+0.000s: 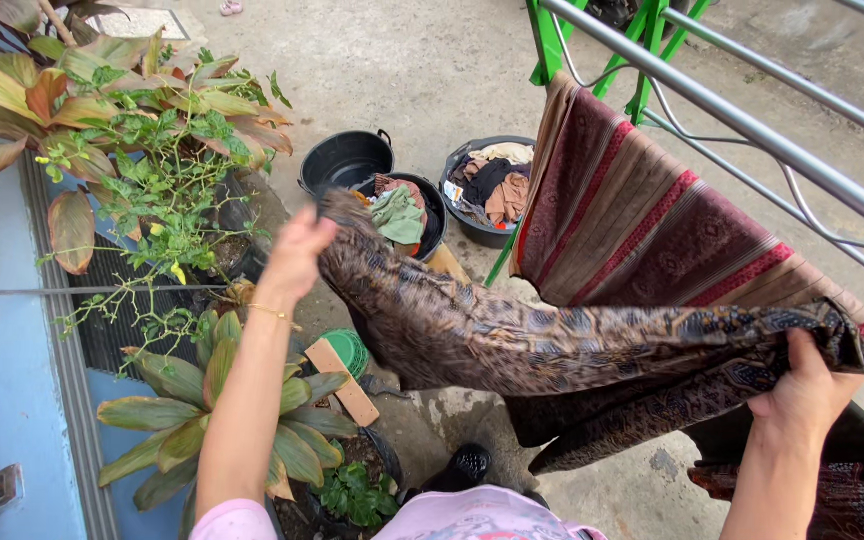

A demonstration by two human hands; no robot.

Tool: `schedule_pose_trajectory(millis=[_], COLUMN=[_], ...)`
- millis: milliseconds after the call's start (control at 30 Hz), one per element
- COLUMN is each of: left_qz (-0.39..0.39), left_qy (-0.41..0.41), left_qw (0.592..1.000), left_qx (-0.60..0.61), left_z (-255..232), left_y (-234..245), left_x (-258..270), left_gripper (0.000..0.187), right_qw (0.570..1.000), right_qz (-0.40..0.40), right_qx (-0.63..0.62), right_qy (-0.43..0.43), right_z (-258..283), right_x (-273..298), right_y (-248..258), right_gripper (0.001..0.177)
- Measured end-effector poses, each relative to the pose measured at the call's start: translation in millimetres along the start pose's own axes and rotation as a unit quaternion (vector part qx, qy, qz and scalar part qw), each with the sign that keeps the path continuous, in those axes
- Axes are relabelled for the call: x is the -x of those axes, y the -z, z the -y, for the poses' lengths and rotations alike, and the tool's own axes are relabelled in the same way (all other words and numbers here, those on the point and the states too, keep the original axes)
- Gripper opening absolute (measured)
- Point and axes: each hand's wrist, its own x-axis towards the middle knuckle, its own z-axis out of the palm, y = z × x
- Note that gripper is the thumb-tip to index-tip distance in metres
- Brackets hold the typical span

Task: The person picks up damp clothes from basins on the ground and hangs them one by one across the parallel rails of a metal drying rack.

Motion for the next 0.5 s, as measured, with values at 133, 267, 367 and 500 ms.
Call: schedule_pose_trajectory(millis=[133, 267, 367, 500], left_qz=[-0.135, -0.031, -0.096, -0.243], left_qy=[-0.139, -0.051, 0.042, -0.085], left_qw=[0.981, 0.963, 0.963, 0.962], left_qx=[0.011, -0.263, -0.247, 0.090], left_z=[-27.3, 3.8, -9.4, -18.5], left_y=[17.6, -6.3, 18.5, 42.6], left_x=[1.2, 13.8, 5.1, -2.5], left_gripper=[0.024, 0.020, 0.018, 0.014], right_qw=[1.000, 1.000, 1.000, 0.999], right_qz=[-0.014, -0.014, -0.016, -0.023], right_qx=[0.015, 0.024, 0.021, 0.025], right_qy=[-0.002, 0.007, 0.015, 0.012], right_z=[8.3, 6.7, 7.8, 13.2], right_x=[4.4, 2.0, 0.8, 0.8], right_y=[-8.9, -14.7, -20.3, -17.6], right_gripper=[0.035, 0.039, 0.039, 0.031])
